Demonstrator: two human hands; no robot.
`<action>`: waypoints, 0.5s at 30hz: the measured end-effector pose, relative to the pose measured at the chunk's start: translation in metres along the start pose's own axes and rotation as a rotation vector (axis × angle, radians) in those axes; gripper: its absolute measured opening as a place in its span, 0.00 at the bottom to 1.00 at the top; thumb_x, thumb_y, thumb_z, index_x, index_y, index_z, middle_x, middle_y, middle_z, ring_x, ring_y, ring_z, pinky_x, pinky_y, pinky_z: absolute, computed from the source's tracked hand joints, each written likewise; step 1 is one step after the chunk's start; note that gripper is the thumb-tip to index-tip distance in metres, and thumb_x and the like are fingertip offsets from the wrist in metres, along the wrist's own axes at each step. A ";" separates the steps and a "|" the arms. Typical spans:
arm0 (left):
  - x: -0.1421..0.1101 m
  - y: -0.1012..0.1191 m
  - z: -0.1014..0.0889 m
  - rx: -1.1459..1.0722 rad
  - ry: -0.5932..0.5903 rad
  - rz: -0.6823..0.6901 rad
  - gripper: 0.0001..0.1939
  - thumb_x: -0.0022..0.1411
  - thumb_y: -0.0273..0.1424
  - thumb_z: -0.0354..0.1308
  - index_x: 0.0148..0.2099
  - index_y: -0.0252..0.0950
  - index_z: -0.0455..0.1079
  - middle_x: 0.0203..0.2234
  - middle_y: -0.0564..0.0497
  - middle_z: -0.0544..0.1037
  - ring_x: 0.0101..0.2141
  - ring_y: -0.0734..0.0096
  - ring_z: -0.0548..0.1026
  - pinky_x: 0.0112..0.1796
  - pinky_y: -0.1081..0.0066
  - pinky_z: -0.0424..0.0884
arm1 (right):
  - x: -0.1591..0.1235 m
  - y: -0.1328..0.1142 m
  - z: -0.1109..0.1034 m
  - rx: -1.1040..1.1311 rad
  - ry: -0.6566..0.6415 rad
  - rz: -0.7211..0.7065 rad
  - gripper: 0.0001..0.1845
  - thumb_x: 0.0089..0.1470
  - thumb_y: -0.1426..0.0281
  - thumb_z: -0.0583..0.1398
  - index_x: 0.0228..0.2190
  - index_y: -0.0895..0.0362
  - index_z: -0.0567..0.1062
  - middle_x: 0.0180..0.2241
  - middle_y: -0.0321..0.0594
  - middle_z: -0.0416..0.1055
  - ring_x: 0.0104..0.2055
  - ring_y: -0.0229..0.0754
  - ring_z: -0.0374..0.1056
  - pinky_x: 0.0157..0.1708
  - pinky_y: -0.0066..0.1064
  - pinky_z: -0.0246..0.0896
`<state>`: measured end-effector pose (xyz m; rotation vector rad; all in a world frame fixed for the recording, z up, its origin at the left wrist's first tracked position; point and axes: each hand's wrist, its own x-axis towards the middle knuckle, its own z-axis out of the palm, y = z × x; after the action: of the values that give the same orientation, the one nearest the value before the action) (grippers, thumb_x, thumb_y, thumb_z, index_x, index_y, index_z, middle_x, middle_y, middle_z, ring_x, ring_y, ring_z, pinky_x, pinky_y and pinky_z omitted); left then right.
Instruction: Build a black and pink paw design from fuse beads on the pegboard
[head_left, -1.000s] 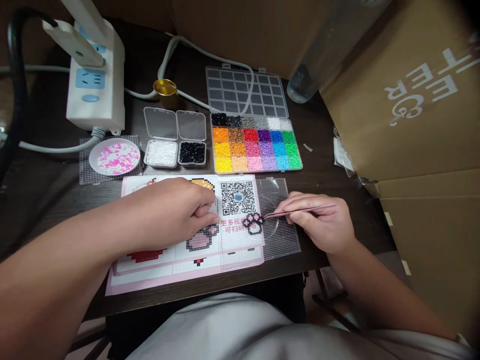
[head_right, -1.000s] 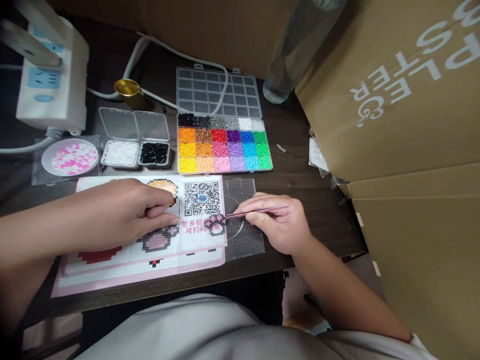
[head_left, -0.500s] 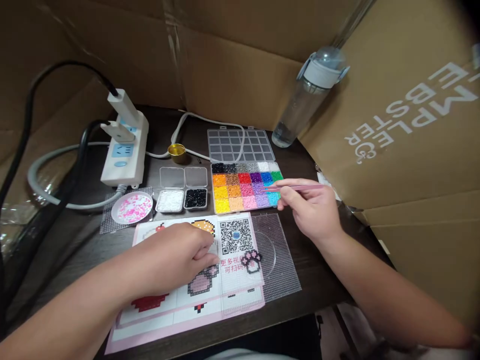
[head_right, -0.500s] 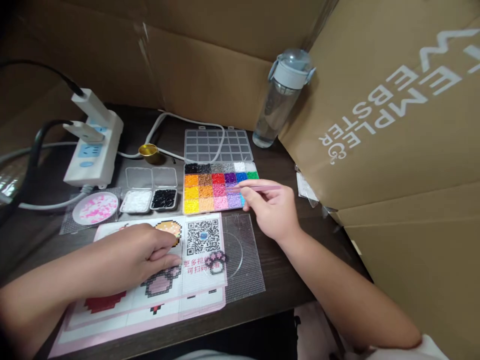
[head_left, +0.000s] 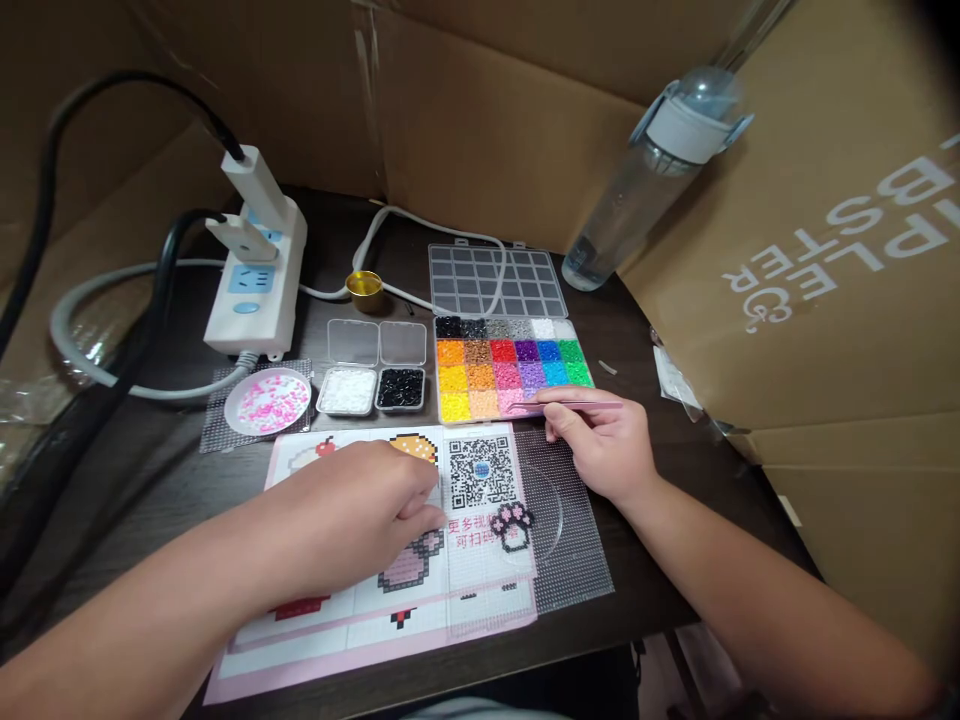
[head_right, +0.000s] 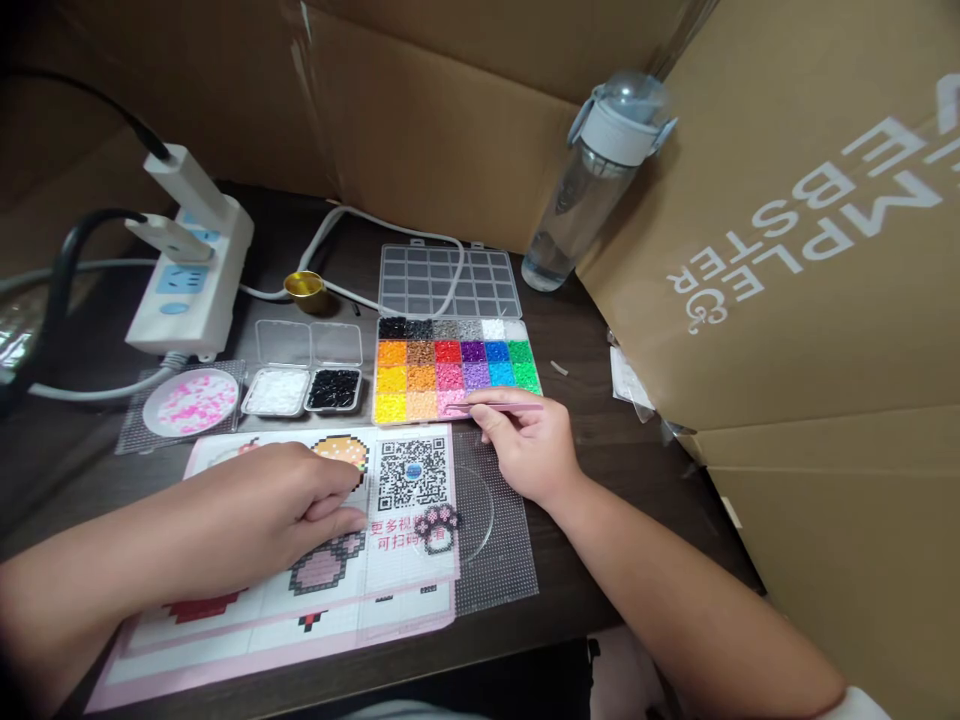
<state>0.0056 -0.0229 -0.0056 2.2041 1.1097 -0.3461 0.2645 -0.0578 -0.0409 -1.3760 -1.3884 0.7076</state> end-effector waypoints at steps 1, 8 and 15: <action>0.000 0.000 0.000 -0.001 0.001 0.000 0.19 0.63 0.43 0.56 0.23 0.41 0.59 0.20 0.51 0.71 0.22 0.66 0.65 0.24 0.66 0.53 | 0.000 0.001 0.000 0.002 0.000 0.007 0.08 0.56 0.69 0.65 0.32 0.57 0.86 0.24 0.39 0.80 0.20 0.36 0.70 0.21 0.29 0.71; 0.001 -0.002 0.002 0.023 -0.009 0.017 0.19 0.64 0.44 0.54 0.24 0.42 0.59 0.21 0.49 0.71 0.23 0.64 0.65 0.25 0.65 0.52 | 0.000 0.003 0.002 0.009 -0.006 0.036 0.09 0.56 0.68 0.65 0.32 0.57 0.86 0.22 0.38 0.79 0.18 0.34 0.67 0.19 0.28 0.68; 0.000 -0.001 0.002 0.018 -0.025 0.000 0.19 0.64 0.43 0.54 0.24 0.42 0.59 0.21 0.50 0.71 0.23 0.64 0.65 0.26 0.65 0.53 | 0.000 0.004 0.001 0.012 -0.013 0.038 0.08 0.55 0.67 0.66 0.32 0.57 0.86 0.22 0.38 0.78 0.18 0.34 0.67 0.19 0.28 0.68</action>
<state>0.0046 -0.0235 -0.0078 2.2098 1.0970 -0.3834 0.2647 -0.0571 -0.0451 -1.3940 -1.3690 0.7504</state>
